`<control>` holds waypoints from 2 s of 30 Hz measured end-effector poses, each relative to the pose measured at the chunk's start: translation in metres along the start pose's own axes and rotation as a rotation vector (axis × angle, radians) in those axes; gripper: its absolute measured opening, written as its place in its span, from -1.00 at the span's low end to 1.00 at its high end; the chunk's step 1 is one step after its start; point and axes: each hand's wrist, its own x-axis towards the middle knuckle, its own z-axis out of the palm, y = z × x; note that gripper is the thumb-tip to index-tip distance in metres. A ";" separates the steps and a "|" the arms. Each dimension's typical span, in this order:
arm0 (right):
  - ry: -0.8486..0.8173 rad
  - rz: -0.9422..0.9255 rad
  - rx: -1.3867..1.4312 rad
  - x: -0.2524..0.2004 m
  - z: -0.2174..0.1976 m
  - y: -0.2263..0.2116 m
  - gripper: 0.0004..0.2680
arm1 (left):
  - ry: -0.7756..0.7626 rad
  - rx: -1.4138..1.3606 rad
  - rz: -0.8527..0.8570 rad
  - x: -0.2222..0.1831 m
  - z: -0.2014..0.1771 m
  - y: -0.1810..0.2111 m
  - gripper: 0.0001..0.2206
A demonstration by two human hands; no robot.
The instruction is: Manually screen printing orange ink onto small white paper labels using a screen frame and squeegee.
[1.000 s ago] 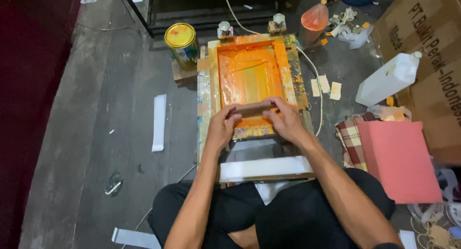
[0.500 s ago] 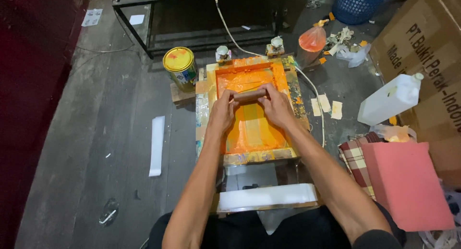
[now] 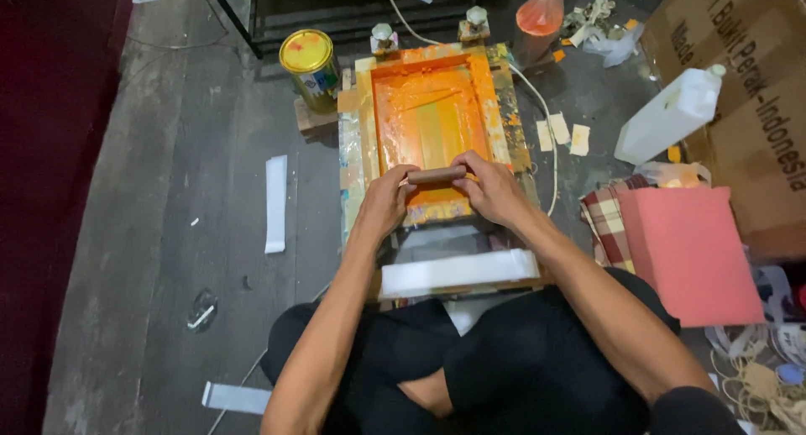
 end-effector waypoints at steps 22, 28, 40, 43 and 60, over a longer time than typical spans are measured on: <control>-0.001 -0.103 -0.041 0.053 -0.014 0.016 -0.77 | -0.012 -0.053 0.088 0.041 -0.038 0.032 -0.80; 0.102 -0.099 -0.138 0.111 -0.002 0.053 -0.81 | 0.082 -0.008 0.041 0.100 -0.025 0.000 -0.77; 0.018 -0.019 -0.091 0.050 -0.005 0.014 -0.82 | 0.024 -0.008 0.032 0.055 -0.016 -0.006 -0.79; 0.005 -0.017 -0.050 0.022 -0.005 0.002 -0.84 | -0.010 0.009 0.043 0.028 -0.006 -0.012 -0.77; -0.042 -0.083 0.030 -0.022 -0.003 -0.011 -0.82 | -0.030 -0.047 0.088 -0.023 -0.009 0.020 -0.81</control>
